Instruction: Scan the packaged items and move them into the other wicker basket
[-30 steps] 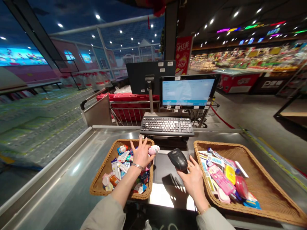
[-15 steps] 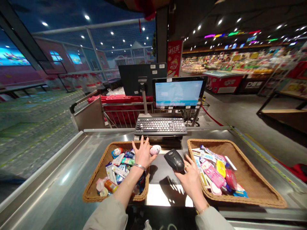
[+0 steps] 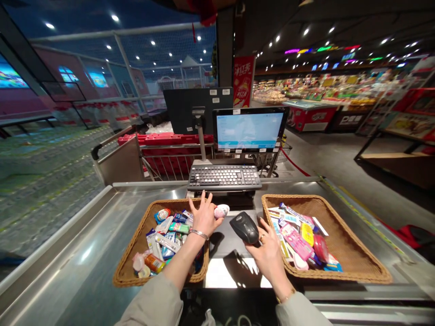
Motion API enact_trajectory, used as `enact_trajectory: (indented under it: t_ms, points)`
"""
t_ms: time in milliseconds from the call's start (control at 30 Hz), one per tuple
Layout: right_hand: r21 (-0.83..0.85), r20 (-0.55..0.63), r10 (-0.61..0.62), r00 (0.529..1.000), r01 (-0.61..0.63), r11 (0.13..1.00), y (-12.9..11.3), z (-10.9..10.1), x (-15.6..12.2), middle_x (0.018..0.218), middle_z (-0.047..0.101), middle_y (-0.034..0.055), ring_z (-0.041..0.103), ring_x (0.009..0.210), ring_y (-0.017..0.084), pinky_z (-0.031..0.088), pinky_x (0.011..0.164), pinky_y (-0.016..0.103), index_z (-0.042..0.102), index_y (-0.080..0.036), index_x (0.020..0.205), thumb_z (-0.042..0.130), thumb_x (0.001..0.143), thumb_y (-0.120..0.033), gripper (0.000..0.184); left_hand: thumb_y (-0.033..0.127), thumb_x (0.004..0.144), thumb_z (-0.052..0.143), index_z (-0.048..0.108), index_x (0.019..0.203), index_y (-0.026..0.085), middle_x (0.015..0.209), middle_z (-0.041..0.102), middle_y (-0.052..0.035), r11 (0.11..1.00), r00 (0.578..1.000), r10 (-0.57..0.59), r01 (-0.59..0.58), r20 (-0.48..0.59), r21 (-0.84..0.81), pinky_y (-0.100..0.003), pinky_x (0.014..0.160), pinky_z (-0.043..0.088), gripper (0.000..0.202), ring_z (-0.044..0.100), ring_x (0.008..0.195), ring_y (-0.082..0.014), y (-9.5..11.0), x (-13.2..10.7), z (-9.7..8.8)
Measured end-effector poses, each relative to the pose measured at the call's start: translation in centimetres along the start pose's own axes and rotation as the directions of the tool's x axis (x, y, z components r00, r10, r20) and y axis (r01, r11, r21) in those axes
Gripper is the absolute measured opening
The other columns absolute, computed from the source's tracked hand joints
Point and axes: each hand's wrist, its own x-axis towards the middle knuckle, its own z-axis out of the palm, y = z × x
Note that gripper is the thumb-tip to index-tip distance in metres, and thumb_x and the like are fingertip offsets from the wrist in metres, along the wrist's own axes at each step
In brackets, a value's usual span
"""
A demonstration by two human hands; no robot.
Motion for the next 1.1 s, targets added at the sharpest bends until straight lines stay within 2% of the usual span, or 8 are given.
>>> enact_trajectory:
  t_ms: [300,633,1100]
  points:
    - [0.016,0.014,0.002,1.0,-0.002,1.0,0.33,-0.16,-0.16,0.116,0.073,0.0074,0.045,0.137,0.036,0.034,0.113,0.059,0.077,-0.025,0.082,0.069,0.069,-0.029,0.015,0.037,0.074,0.076,0.07,0.095,0.023,0.151,0.052,-0.011,1.0,1.0,0.006,-0.006,0.011,-0.021,-0.078,0.115,-0.005,0.027,0.028,0.149,-0.0408,0.27,0.47,0.04]
    - [0.011,-0.002,-0.024,1.0,0.024,1.0,0.69,-0.1,-0.22,0.118,0.072,0.0082,0.046,0.136,0.036,0.033,0.113,0.06,0.077,-0.025,0.091,0.069,0.07,-0.029,0.023,0.038,0.074,0.075,0.07,0.096,0.022,0.151,0.052,-0.0115,1.0,0.999,0.024,-0.024,0.022,-0.005,-0.078,0.115,-0.005,0.027,0.027,0.149,-0.0407,0.53,0.63,0.05]
    - [-0.017,-0.003,-0.042,0.999,0.042,0.999,0.59,-0.27,-0.31,0.119,0.072,0.0091,0.045,0.137,0.036,0.034,0.113,0.06,0.077,-0.024,0.094,0.065,0.071,-0.027,0.026,0.035,0.074,0.076,0.07,0.094,0.023,0.151,0.052,-0.0115,0.999,0.999,0.044,-0.044,0.021,-0.015,-0.078,0.115,-0.005,0.025,0.027,0.149,-0.0403,0.92,0.75,-0.37]
